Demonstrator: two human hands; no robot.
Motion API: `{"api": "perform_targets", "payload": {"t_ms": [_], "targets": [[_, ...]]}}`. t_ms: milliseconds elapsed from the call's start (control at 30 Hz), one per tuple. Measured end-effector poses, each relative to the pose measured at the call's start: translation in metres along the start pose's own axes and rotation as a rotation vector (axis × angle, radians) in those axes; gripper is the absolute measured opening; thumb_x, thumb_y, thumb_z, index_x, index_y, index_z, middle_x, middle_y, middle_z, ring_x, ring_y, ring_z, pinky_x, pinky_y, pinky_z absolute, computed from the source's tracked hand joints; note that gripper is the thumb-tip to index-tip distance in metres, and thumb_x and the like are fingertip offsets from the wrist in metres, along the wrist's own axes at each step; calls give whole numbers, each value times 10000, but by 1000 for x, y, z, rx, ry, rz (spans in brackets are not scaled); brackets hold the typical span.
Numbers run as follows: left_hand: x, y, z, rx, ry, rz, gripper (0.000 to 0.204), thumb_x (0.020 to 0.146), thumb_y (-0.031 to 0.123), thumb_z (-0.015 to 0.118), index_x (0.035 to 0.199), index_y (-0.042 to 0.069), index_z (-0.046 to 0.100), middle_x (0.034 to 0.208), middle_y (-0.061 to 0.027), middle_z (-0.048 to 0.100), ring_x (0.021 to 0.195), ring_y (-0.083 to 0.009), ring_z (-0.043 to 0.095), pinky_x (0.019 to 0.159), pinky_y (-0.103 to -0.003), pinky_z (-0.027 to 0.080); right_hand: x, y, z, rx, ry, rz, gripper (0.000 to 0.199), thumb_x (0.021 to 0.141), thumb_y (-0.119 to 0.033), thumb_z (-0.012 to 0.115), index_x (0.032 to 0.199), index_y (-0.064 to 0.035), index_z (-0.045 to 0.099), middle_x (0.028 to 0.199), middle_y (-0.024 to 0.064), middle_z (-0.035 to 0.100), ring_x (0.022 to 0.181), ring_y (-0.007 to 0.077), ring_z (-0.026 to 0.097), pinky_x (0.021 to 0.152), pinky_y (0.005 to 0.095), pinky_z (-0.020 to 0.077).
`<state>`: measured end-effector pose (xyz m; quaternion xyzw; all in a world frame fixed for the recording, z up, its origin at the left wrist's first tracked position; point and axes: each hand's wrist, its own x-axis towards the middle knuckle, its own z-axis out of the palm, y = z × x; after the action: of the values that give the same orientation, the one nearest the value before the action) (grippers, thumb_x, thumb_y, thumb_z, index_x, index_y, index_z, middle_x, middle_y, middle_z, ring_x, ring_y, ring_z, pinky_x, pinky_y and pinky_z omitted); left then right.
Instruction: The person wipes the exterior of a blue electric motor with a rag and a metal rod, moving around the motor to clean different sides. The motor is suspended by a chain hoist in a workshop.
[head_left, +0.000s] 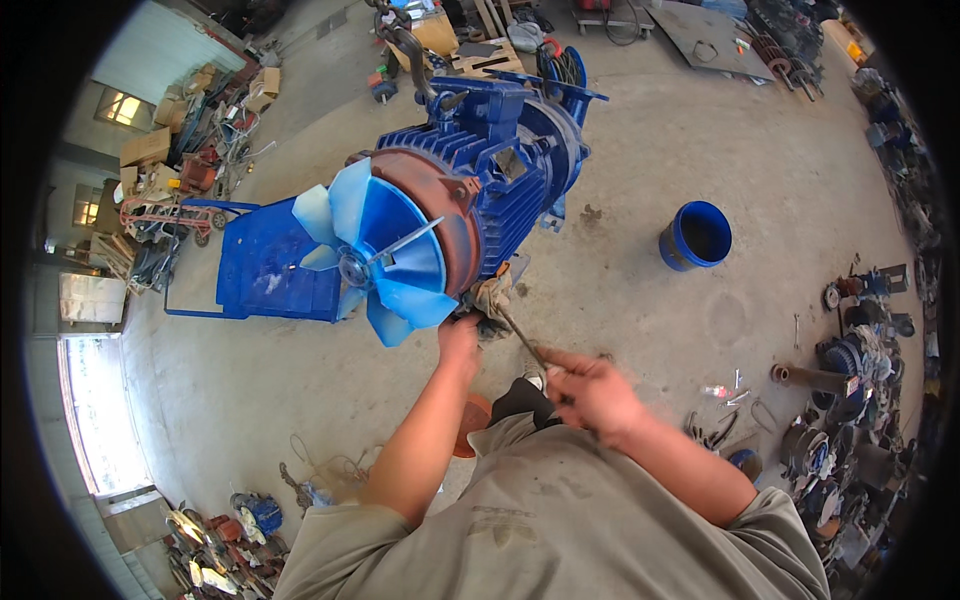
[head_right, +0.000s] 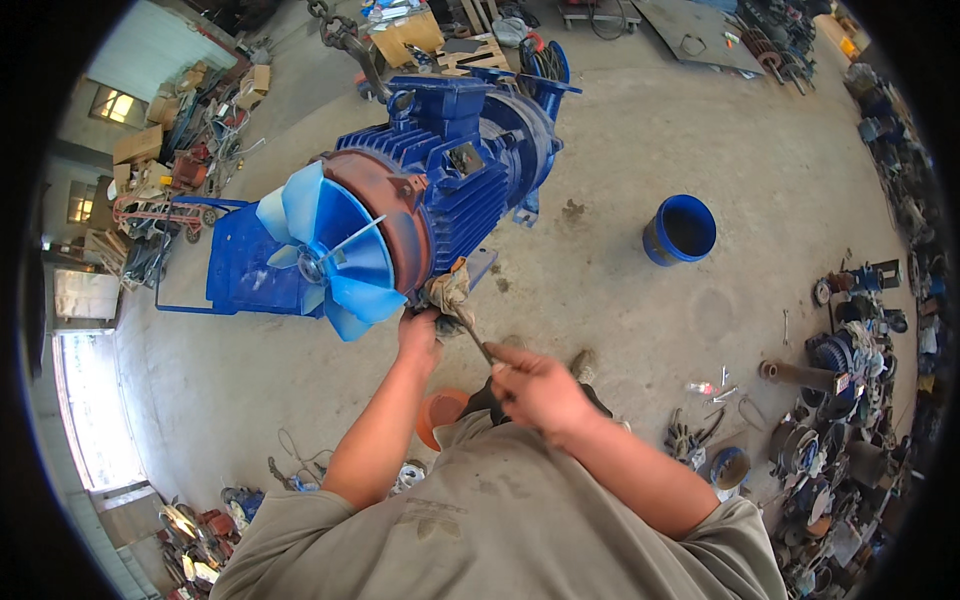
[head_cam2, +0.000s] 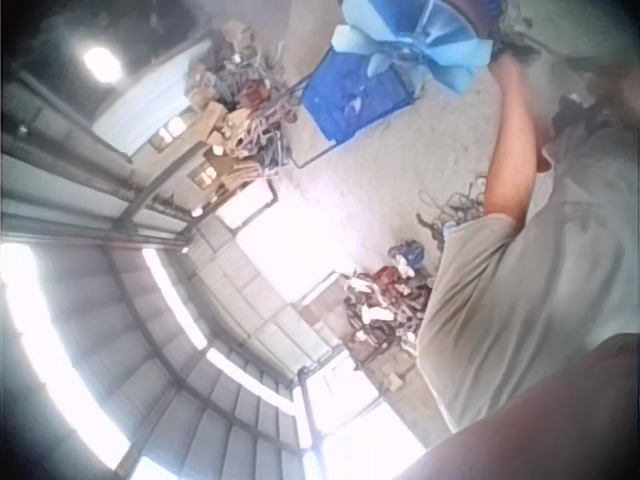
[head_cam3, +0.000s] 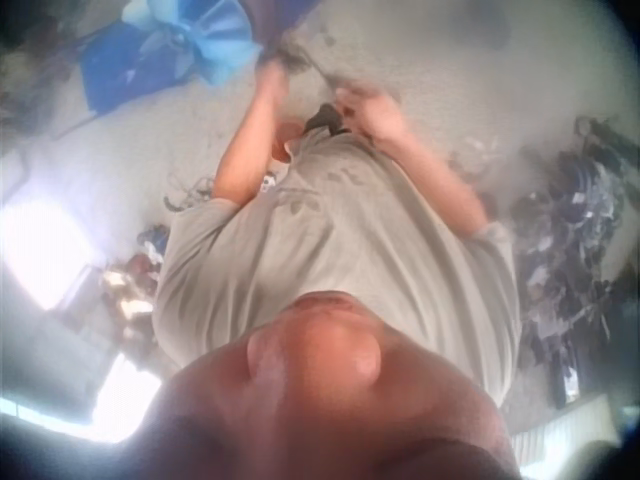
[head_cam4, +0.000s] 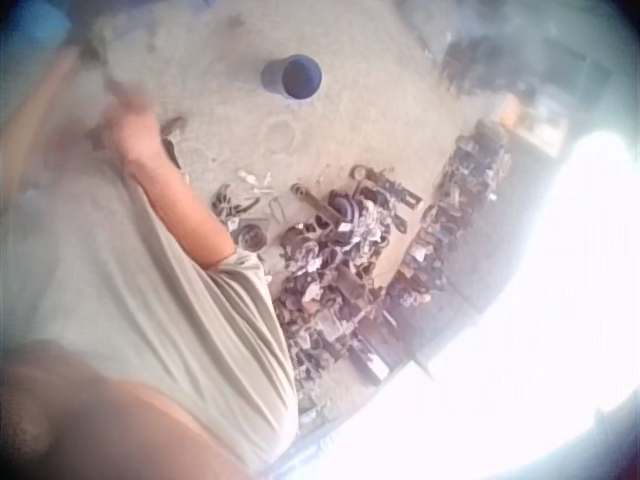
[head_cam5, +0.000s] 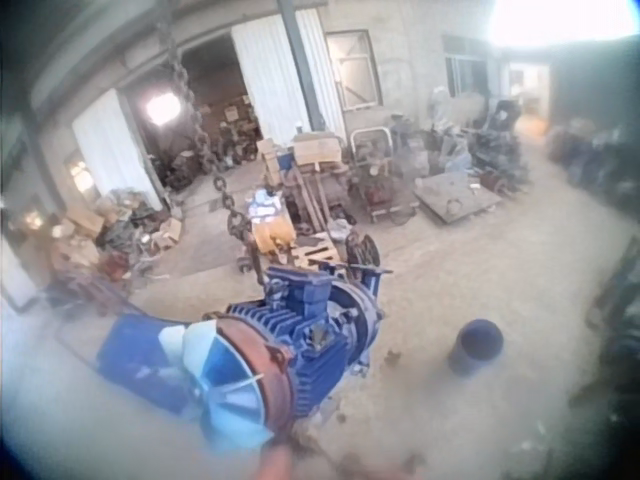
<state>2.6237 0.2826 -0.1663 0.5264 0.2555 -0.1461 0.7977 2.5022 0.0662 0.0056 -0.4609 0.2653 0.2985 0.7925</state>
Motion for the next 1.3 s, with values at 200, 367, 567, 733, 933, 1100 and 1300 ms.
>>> {"api": "perform_targets", "payload": {"t_ms": [200, 367, 567, 733, 933, 1100, 1300], "targets": [[10, -9, 0, 45, 10, 82, 493, 872, -74, 643, 1352, -11, 548, 1313, -120, 627, 1162, -288, 641, 984, -444, 525, 1, 41, 28, -1076, 397, -497, 491, 997, -73, 536, 1488, -70, 559, 985, 227, 693, 817, 437, 657, 733, 434, 533], [4, -10, 5, 69, 8, 62, 501, 892, -69, 636, 1376, -6, 521, 1348, -120, 602, 1185, -296, 628, 974, -466, 533, -4, 21, 38, -268, 178, -105, 496, 1040, -133, 532, 1520, -11, 498, 870, 124, 631, 751, 246, 609, 711, 375, 516], [0, -6, 19, 38, -6, 14, 495, 919, -63, 626, 1395, 4, 508, 1365, -107, 586, 1209, -297, 605, 979, -472, 528, 8, 32, 67, -819, 338, -436, 517, 1033, -130, 540, 1515, 47, 483, 821, 32, 595, 652, 150, 536, 622, 284, 470], [2, -6, 21, 34, -20, -10, 514, 914, -78, 624, 1406, 7, 502, 1366, -101, 595, 1204, -300, 607, 994, -465, 524, 20, 22, 59, -19, 202, -163, 526, 1000, -85, 534, 1510, 37, 490, 801, 48, 607, 585, 140, 535, 541, 309, 460], [1, -9, 28, 34, -18, -18, 555, 897, -63, 650, 1424, 36, 504, 1377, -94, 603, 1201, -295, 618, 1002, -463, 522, 16, -13, 66, -932, 394, -326, 505, 954, -92, 534, 1452, -20, 580, 887, 206, 705, 709, 334, 652, 666, 414, 522], [4, 3, 21, -54, -118, -129, 570, 899, -38, 654, 1439, 74, 512, 1386, -84, 608, 1215, -271, 625, 1000, -445, 524, 21, -31, 48, -1231, 305, -233, 525, 953, -90, 504, 1472, -39, 557, 1017, 297, 704, 967, 468, 672, 830, 493, 531], [15, 0, -9, 7, -290, -232, 444, 923, 61, 671, 1353, 144, 594, 1305, -16, 638, 1266, -219, 567, 1092, -438, 421, 35, -38, 50, -1312, 217, -105, 558, 897, -50, 534, 1452, 8, 549, 993, 291, 713, 931, 469, 683, 809, 505, 544]]}}
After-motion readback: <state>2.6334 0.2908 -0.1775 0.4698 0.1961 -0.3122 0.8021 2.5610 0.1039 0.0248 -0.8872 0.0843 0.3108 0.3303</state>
